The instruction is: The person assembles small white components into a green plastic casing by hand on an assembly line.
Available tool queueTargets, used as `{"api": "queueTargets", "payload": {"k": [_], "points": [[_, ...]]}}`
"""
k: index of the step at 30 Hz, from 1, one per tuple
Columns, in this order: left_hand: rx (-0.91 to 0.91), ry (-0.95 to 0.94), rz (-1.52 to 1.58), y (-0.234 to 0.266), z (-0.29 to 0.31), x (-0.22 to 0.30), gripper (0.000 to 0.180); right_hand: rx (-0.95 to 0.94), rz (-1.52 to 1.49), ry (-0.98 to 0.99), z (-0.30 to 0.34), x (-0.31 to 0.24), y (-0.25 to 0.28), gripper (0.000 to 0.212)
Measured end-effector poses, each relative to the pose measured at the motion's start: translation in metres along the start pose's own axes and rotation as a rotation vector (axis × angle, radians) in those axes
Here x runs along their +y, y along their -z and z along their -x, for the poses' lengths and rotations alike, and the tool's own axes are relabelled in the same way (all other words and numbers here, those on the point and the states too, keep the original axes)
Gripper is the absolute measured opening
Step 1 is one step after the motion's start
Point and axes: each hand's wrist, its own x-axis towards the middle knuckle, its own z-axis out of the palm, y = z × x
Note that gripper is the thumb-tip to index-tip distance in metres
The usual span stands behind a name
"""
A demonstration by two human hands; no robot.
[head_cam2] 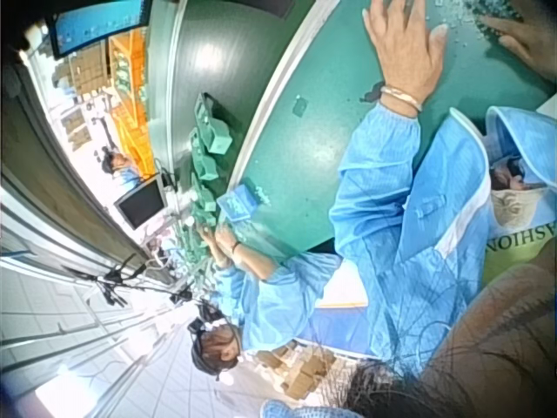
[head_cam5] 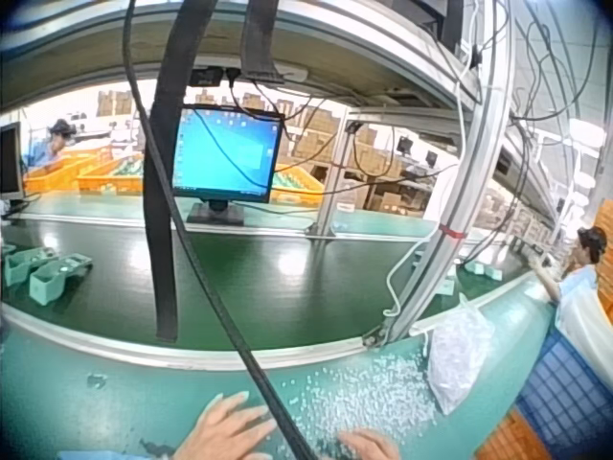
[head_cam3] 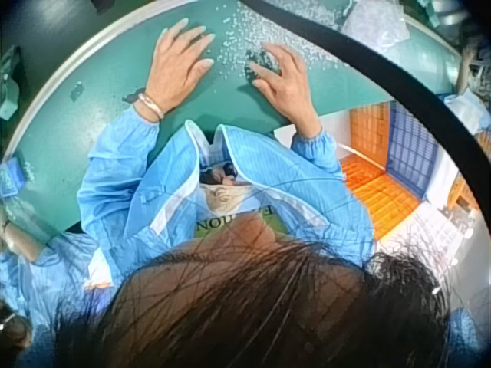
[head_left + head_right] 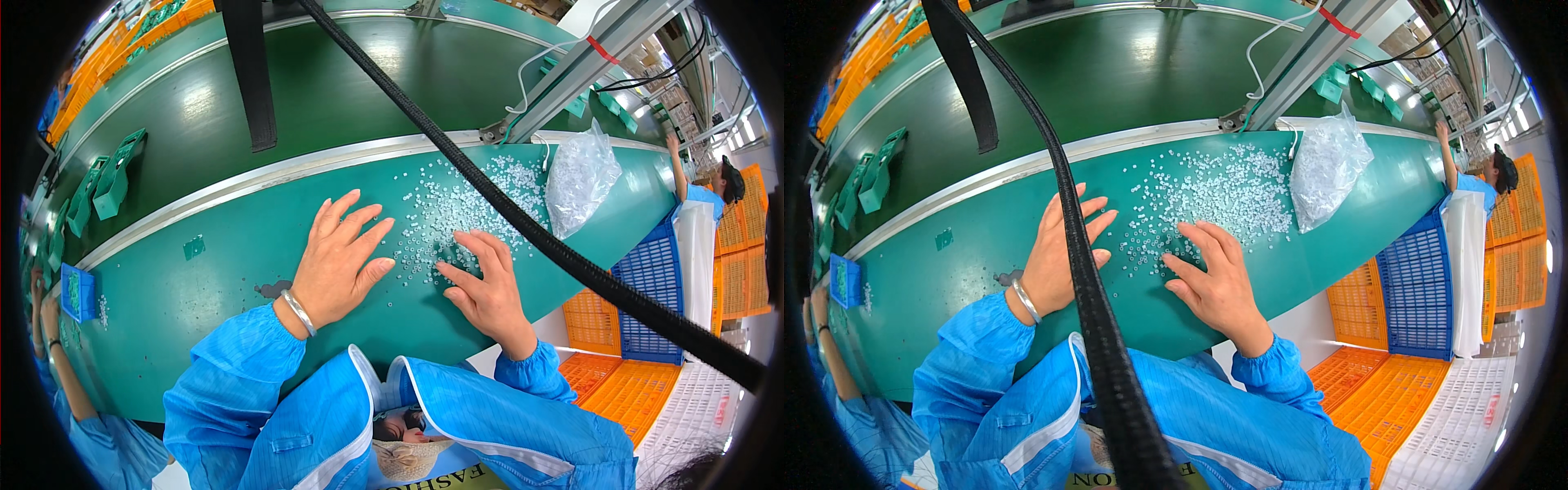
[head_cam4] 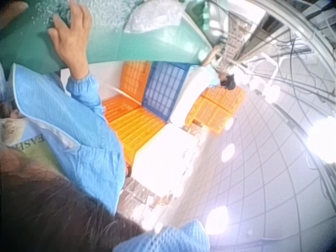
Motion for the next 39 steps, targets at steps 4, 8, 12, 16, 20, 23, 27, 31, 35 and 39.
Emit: {"api": "queueTargets", "payload": {"k": [4, 8, 12, 16, 20, 23, 27, 31, 35, 39], "points": [[0.003, -0.003, -0.004, 0.000, 0.000, 0.000, 0.053, 0.024, -0.030, -0.019, 0.001, 0.006, 0.003, 0.033], [-0.012, 0.015, 0.003, 0.000, 0.001, 0.000, 0.048, 0.056, -0.026, -0.041, 0.003, 0.008, 0.006, 0.031], [-0.008, 0.017, 0.003, 0.000, 0.000, 0.001, 0.048, 0.049, -0.016, -0.022, 0.004, 0.007, 0.004, 0.032], [-0.015, 0.021, -0.001, 0.001, 0.000, 0.001, 0.049, 0.019, 0.019, -0.026, 0.003, 0.005, 0.002, 0.033], [-0.014, 0.019, -0.003, 0.001, 0.000, 0.001, 0.049, 0.016, 0.018, -0.026, 0.004, 0.005, 0.002, 0.034], [-0.015, 0.020, -0.001, 0.001, 0.000, 0.001, 0.049, 0.021, 0.022, -0.017, 0.007, 0.005, 0.002, 0.033], [-0.015, 0.016, -0.011, 0.001, 0.000, 0.001, 0.049, 0.028, 0.034, -0.005, 0.010, 0.006, 0.003, 0.031], [0.010, -0.009, -0.007, -0.001, 0.001, -0.001, 0.054, 0.034, 0.030, -0.010, 0.010, 0.005, 0.002, 0.031], [0.007, -0.009, -0.015, -0.003, 0.002, -0.001, 0.054, 0.055, 0.013, -0.006, 0.007, 0.003, 0.003, 0.032], [0.002, -0.006, -0.017, -0.001, 0.001, 0.000, 0.054, 0.059, 0.001, 0.004, 0.003, 0.001, 0.001, 0.033]]}}
